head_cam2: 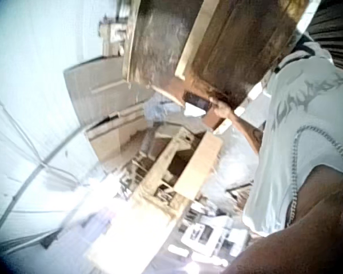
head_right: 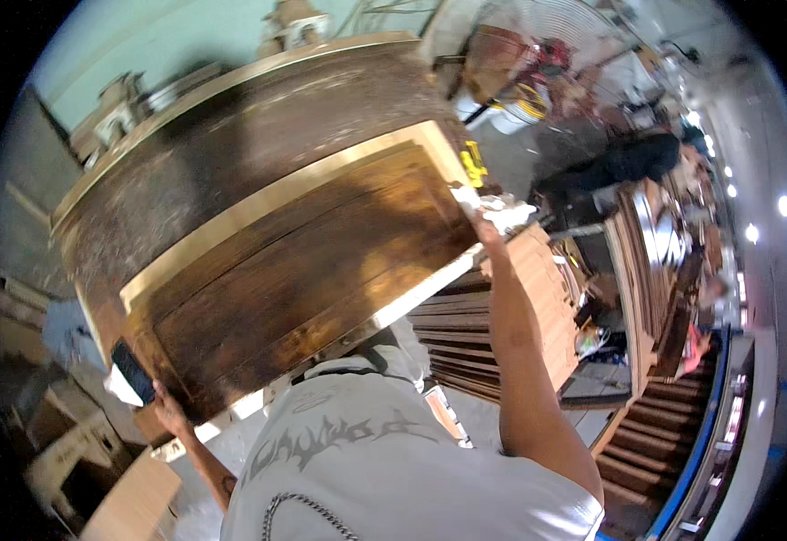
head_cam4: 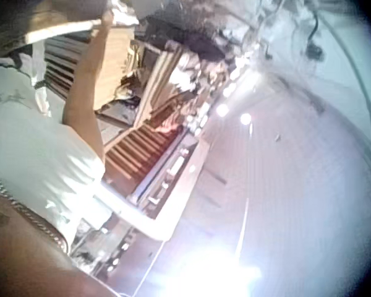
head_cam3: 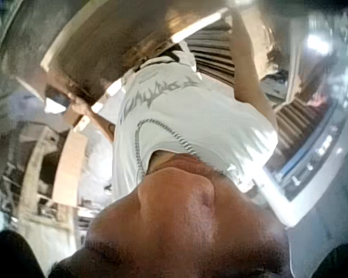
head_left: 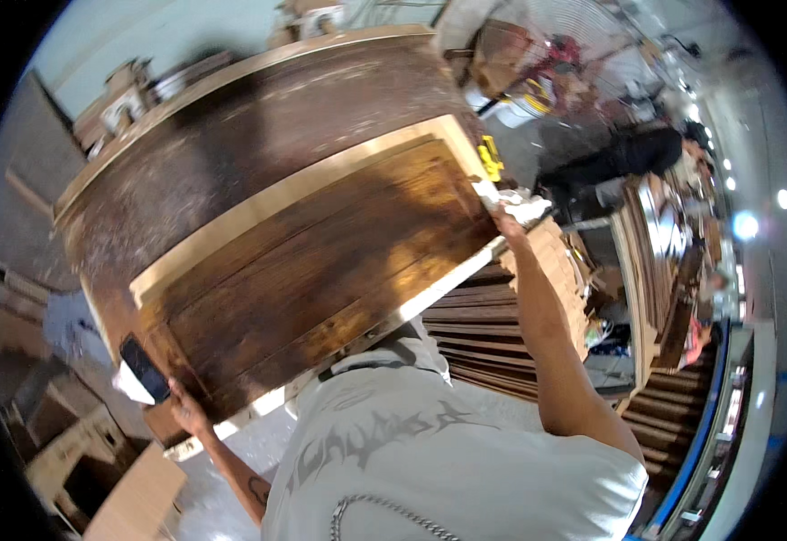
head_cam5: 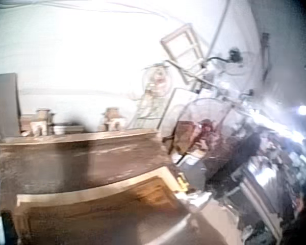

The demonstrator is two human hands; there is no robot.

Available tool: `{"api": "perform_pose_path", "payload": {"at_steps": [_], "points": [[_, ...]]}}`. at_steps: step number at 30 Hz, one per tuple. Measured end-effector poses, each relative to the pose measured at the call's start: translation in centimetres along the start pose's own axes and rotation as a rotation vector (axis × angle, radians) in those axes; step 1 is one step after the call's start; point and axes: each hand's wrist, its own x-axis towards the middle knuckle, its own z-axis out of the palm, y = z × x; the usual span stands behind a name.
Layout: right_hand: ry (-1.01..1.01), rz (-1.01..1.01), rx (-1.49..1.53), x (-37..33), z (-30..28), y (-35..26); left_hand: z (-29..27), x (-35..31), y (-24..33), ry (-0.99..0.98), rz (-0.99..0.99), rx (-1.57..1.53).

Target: The person places a wooden panel onto a workbench, uses a utility knife to trim the edges of a veneer or lining, and wipes the surface with a cloth.

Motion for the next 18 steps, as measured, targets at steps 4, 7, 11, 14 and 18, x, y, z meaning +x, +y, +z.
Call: {"api": "perform_pose_path", "payload": {"at_steps": [4,7,11,14,18], "points": [[-0.143,0.246,-0.081,0.8,-1.0,-0.2,-1.9,0.8,0.1,-0.123,-0.059,0.051],[-0.242,-0.036,0.017,0.8,-4.4,3.6,-1.0,0.9,-0.8,-0.151,0.006,0.058],[-0.173,-0.012,-0.634,-1.9,4.0,-4.2,-3.3,2.7,-6.5,-0.170,0.204,0.081],[0.118,-0.173,-0.837,-6.3,5.0,-3.8,-0.1,-0.9,0.2,-0.183,0.077,0.082],[0.286,-0.170,-0.993,-8.1,8.7,-4.6,2.0,-5.6,4.7,0.103,0.267,0.218]]}}
